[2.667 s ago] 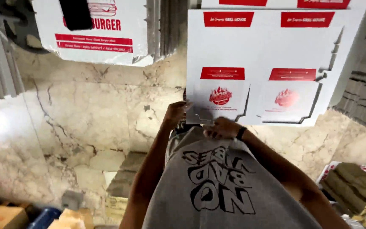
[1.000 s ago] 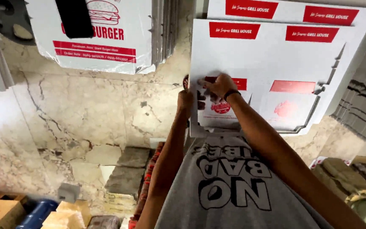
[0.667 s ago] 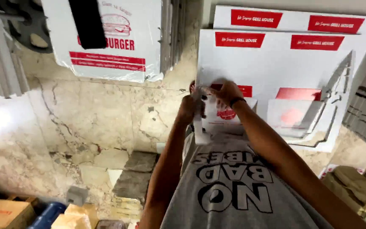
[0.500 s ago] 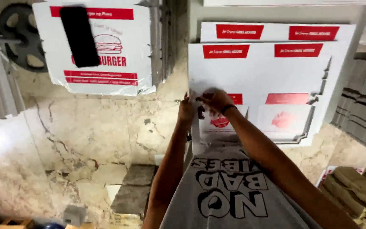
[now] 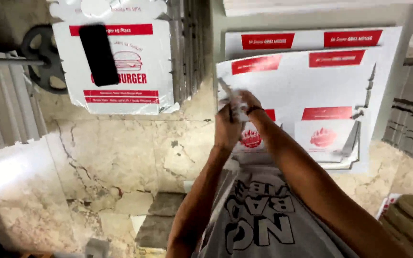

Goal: Manually removing perforated waste cardboard from printed burger box templates and stacking the finished flats.

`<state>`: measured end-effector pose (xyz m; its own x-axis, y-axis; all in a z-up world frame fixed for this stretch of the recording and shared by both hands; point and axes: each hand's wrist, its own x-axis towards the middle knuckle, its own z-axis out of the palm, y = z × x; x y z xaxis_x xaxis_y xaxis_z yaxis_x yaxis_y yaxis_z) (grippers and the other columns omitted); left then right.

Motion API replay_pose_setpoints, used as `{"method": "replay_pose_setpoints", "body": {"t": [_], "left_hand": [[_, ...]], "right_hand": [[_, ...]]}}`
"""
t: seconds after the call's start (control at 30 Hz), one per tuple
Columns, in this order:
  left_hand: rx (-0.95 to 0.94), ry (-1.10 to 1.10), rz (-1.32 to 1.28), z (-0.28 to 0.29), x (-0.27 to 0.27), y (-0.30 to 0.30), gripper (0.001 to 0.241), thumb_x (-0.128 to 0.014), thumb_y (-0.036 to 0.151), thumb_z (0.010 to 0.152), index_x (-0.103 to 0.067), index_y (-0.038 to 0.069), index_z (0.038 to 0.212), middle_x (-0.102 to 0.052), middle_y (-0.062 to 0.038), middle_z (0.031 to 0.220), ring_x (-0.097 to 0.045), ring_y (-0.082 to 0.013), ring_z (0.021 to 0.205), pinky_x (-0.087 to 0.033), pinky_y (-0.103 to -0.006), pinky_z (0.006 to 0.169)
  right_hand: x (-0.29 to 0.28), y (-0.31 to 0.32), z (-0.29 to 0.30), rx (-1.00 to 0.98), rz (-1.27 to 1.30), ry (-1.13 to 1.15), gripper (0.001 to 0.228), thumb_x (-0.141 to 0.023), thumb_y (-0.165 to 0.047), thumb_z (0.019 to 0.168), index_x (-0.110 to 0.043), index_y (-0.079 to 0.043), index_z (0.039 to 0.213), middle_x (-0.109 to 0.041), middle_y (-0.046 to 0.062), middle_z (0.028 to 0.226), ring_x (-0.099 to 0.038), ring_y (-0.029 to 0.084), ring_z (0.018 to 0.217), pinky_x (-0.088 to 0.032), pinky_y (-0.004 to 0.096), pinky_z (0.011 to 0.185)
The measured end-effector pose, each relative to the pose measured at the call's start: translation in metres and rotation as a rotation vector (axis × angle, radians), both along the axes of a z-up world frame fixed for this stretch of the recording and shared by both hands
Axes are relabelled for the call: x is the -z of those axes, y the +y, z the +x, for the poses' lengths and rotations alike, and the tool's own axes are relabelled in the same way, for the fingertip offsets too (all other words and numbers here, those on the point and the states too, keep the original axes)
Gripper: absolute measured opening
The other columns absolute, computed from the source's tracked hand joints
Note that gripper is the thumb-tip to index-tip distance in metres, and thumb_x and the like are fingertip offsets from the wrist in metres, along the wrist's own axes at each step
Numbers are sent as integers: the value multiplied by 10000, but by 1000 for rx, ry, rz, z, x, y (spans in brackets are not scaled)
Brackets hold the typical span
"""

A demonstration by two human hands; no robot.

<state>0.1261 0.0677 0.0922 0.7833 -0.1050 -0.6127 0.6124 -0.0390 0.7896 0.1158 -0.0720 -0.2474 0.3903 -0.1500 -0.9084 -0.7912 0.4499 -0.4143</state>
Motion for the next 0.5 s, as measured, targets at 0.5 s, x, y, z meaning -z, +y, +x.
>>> {"method": "replay_pose_setpoints", "body": {"t": [0.5], "left_hand": [[-154,410,-71,-166,123,74,385,-615,199,1034,-591,-42,1334,-719,-303,1089,-744,-360,944,-628,-509,808]], "right_hand": [[-239,-131,-155,-790,-1054,88,574,-599,-662,945,-742,-115,845,-741,142,797,-727,376,884,-583,522,783]]}}
